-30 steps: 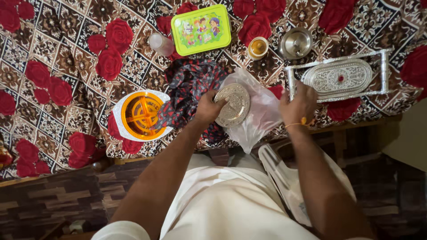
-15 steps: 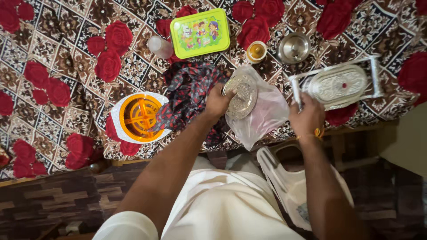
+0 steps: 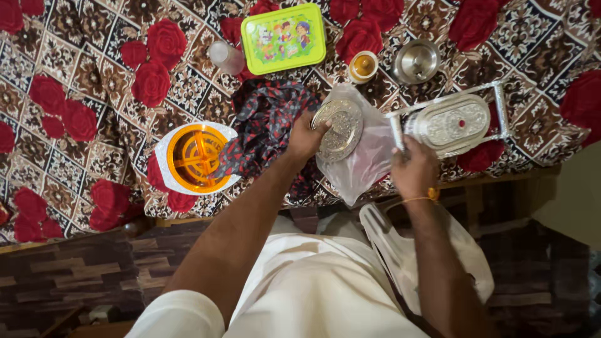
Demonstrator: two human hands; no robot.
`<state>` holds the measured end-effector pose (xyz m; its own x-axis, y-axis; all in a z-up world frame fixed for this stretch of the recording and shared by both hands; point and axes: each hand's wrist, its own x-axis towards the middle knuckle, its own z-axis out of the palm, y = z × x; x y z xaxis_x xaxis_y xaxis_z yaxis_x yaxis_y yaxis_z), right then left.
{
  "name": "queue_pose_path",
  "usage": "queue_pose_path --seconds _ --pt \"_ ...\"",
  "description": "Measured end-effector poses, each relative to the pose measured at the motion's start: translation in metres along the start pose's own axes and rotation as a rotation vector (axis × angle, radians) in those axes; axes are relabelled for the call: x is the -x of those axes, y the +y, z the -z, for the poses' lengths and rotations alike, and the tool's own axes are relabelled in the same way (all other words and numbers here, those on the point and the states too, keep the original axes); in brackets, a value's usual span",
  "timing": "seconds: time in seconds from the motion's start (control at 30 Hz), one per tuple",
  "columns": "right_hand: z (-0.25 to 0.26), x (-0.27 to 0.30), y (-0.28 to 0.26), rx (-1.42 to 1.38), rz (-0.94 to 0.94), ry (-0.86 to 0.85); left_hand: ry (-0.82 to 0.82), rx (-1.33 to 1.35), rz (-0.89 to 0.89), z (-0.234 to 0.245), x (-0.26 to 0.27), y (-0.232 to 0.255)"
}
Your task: The person wipes a silver plate and an orange plastic lid with a patterned cloth. They handle the items one at a time, turning them over to clean both sides before placing them back on the bed.
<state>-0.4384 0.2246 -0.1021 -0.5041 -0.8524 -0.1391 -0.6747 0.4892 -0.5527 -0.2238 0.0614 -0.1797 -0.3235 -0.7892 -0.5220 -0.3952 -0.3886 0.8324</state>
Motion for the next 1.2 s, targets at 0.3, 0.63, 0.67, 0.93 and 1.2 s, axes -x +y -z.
queue_pose_path --seconds 0.3,0.63,0.67,0.93,1.2 --pt "0.017 0.003 -0.018 -0.077 -0.077 -0.087 0.042 0.021 0.030 -0.012 0.002 0.005" --pt "-0.049 0.011 0.003 -0.063 0.123 -0.199 0.027 0.234 -0.094 0.027 0.017 0.012" --pt "-0.047 0.012 0.002 -0.063 0.070 -0.203 0.041 0.266 -0.093 0.033 0.021 0.012" --pt "-0.022 0.031 -0.063 -0.133 0.075 -0.089 0.162 0.661 -0.018 0.105 0.044 0.003" --pt "-0.077 0.054 -0.184 -0.286 0.156 -0.247 0.200 1.031 0.034 0.204 0.091 -0.003"
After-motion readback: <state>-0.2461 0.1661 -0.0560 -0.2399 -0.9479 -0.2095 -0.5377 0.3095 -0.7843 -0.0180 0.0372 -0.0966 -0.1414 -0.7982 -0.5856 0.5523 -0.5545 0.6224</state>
